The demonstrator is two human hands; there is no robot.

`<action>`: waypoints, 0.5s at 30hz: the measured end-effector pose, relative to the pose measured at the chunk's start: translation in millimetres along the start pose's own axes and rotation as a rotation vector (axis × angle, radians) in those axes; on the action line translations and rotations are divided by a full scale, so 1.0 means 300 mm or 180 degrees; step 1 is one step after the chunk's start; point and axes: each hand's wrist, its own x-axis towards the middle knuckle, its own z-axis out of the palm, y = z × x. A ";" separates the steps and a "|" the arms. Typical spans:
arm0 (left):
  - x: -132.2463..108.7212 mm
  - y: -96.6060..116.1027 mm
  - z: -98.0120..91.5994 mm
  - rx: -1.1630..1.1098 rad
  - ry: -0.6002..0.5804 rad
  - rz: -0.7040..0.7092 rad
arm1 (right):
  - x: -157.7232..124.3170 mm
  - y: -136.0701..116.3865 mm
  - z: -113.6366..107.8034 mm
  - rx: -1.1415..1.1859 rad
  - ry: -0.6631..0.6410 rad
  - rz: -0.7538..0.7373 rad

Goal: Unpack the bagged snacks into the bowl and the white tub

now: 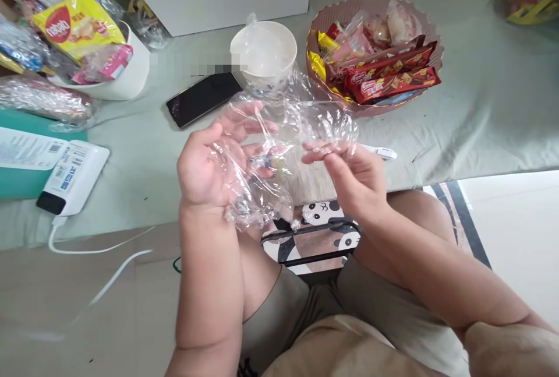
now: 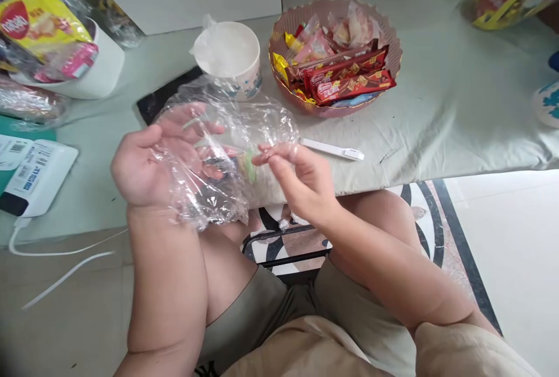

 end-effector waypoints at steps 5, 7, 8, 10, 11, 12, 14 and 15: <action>0.029 -0.001 -0.020 -0.0015 0.1217 0.1069 | 0.019 -0.016 -0.025 0.0364 0.0793 0.0155; 0.007 0.010 -0.024 0.0242 0.1257 0.1796 | 0.024 -0.022 -0.039 0.0355 0.0867 0.0191; -0.011 0.014 -0.021 0.0608 0.1028 0.2122 | 0.024 -0.025 -0.043 0.0370 0.0844 0.0227; -0.051 0.014 -0.006 0.1914 0.0131 0.2430 | 0.020 -0.031 -0.043 0.0442 0.0720 0.0314; -0.066 0.008 0.004 0.2685 -0.0270 0.2423 | 0.018 -0.033 -0.041 0.0483 0.0657 0.0347; -0.076 -0.001 0.013 0.3283 -0.0501 0.2351 | 0.016 -0.035 -0.039 0.0512 0.0595 0.0375; -0.073 -0.021 0.026 0.3543 -0.0291 0.2088 | 0.015 -0.036 -0.037 0.0543 0.0524 0.0432; -0.063 -0.028 0.027 0.3300 -0.0009 0.1998 | 0.017 -0.035 -0.038 0.0551 0.0510 0.0483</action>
